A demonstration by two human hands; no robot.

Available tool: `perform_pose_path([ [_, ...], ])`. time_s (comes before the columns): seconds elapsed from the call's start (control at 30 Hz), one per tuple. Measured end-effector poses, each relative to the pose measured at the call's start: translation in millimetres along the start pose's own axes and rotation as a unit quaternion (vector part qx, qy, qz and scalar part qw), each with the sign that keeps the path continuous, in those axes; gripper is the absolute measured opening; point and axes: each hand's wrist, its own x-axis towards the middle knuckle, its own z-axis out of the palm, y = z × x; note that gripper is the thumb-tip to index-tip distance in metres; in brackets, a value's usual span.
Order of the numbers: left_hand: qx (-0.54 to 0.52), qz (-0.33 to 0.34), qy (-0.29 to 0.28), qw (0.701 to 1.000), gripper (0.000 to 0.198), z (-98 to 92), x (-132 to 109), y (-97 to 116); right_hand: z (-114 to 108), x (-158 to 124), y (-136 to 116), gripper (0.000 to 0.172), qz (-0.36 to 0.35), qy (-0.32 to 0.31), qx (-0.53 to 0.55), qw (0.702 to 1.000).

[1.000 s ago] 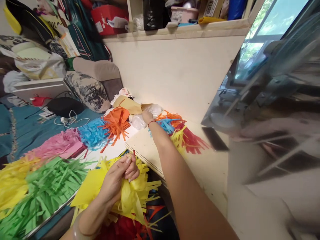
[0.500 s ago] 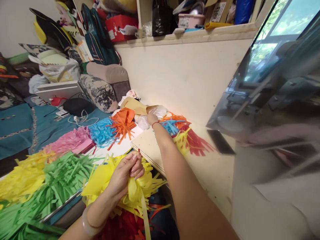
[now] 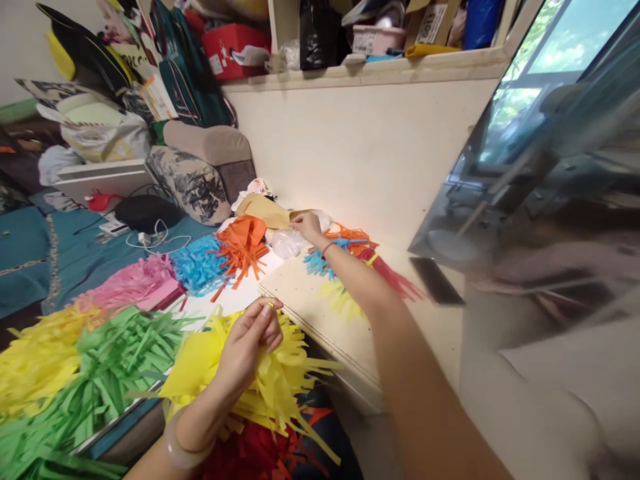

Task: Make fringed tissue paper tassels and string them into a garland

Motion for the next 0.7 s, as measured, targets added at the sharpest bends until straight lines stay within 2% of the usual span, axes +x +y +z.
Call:
perform_pose_path([
  [0.07, 0.053, 0.041, 0.016, 0.998, 0.032, -1.2, 1.8, -1.6, -10.7, -34.9, -8.9, 0.016, -0.007, -0.023, 0.045, 0.999],
  [0.13, 0.125, 0.082, 0.032, 0.988, 0.031, -1.2, 1.8, -3.1, -21.2, -84.4, -18.8, 0.017, -0.017, -0.063, 0.102, 0.993],
  [0.2, 0.209, 0.121, 0.042, 0.969, 0.028, 1.4, -0.8, -4.2, -30.1, -136.8, -29.0, 0.019, -0.015, -0.12, 0.281, 0.952],
  [0.27, 0.286, 0.167, 0.039, 0.943, 0.024, 7.2, -5.6, -4.5, -35.9, -179.6, -38.4, 0.015, 0.006, -0.117, 0.386, 0.915],
  [0.33, 0.343, 0.215, 0.027, 0.914, 0.021, 15.3, -11.6, -4.0, -38.2, -206.6, -45.9, 0.01, 0.021, -0.089, 0.44, 0.893],
  [0.47, 0.427, 0.297, 0.011, 0.854, 0.017, 28.6, -22.4, -2.2, -38.9, -226.1, -53.4, 0.008, 0.025, -0.03, 0.47, 0.882],
  [0.6, 0.506, 0.368, 0.011, 0.78, 0.014, 30.2, -27.2, -0.3, -40.6, -234.1, -56.3, 0.006, -0.029, 0.009, 0.442, 0.896],
  [0.7, 0.572, 0.394, 0.012, 0.719, 0.014, 28.3, -28.5, 2.3, -41.9, -239.6, -57.6, 0.005, -0.067, 0.027, 0.414, 0.908],
])
